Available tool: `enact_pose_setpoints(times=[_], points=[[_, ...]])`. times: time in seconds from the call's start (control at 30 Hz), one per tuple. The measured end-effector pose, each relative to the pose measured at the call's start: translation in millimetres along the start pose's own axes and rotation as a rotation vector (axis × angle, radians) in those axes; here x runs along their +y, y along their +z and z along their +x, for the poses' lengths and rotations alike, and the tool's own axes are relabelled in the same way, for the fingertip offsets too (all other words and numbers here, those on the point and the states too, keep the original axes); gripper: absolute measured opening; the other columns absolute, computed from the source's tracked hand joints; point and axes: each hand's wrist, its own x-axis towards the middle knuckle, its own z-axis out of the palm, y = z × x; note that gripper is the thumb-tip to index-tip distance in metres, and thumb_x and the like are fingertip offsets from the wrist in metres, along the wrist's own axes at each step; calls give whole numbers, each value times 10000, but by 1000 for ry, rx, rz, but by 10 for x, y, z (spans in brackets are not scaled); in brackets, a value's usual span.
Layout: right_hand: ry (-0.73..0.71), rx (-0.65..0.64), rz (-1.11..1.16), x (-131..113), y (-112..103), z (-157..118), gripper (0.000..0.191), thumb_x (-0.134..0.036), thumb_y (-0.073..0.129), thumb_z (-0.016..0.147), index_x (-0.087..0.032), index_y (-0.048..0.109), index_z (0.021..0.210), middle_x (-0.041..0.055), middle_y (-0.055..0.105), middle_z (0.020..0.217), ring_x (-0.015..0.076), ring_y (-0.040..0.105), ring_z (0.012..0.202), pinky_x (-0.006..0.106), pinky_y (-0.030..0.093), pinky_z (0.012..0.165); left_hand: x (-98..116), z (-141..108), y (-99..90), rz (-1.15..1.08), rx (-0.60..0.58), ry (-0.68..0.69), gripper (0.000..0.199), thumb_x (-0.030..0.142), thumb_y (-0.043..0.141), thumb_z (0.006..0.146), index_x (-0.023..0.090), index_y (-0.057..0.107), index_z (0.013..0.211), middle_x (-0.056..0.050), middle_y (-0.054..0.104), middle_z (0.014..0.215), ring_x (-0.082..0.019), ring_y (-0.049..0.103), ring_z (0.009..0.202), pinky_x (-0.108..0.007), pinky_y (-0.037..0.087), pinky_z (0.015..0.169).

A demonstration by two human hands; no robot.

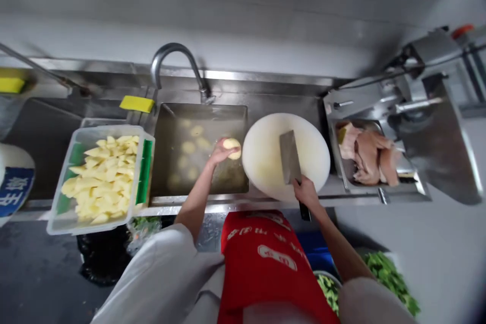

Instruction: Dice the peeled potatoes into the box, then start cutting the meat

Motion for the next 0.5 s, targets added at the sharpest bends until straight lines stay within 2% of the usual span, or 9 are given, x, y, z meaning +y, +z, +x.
enact_pose_setpoints(times=[0.07,0.17,0.2,0.23,0.3,0.33,0.4,0.43,0.5], points=[[-40,-32,-116,58,-151,-52,285,-253,399,1005,-103,633,943,160,715,861,214,685,823,282,449,721,386,65,269,328,-94,300,582,370,881,572,178,644,1067,-94,583,1255,-262,543,1211,-438,436,1112],[-8,-55,-66,279,-348,-186,317,-248,370,1033,-36,605,1029,166,715,989,152,681,921,235,444,817,762,125,923,774,-288,661,545,391,882,546,148,654,978,-131,518,1308,-375,363,1365,-602,197,1214],[25,-56,-33,388,-391,-232,337,-246,347,1044,-17,592,1077,170,712,1004,143,681,957,234,440,849,816,129,1172,884,-346,738,529,394,873,560,148,651,972,-138,518,1304,-402,327,1387,-639,137,1215],[62,-61,2,508,-420,-275,270,-230,424,1021,-32,592,1092,172,722,1004,166,691,947,248,460,848,837,125,1412,972,-395,798,504,393,861,582,154,646,970,-142,524,1298,-420,304,1402,-659,103,1214],[40,-83,52,751,-441,-353,245,-183,497,972,-57,582,1163,176,730,1027,225,708,955,305,502,853,806,94,1807,1097,-487,882,438,393,812,657,172,635,991,-147,543,1291,-425,296,1416,-665,114,1213],[11,-98,74,859,-435,-390,260,-171,493,961,-67,579,1184,174,734,1026,245,714,954,332,521,845,771,69,1943,1136,-514,912,414,395,778,699,181,629,1021,-151,547,1301,-419,294,1424,-655,157,1210],[-50,-117,114,1024,-400,-467,276,-141,457,953,-76,580,1191,170,738,1016,269,719,965,372,551,821,697,-8,2087,1170,-501,989,421,409,684,794,168,600,1129,-170,500,1390,-406,258,1460,-620,243,1199],[-66,-116,138,1077,-374,-505,276,-123,437,950,-74,583,1180,168,740,1011,276,721,966,386,562,802,662,-66,2106,1181,-495,1036,440,427,632,842,162,576,1189,-169,466,1438,-394,240,1478,-604,267,1197],[-82,-100,192,1130,-315,-575,282,-96,397,953,-65,586,1161,165,743,1006,290,726,954,410,578,753,593,-229,2079,1204,-492,1122,465,451,550,913,187,524,1295,-148,437,1492,-353,313,1465,-598,272,1199]])
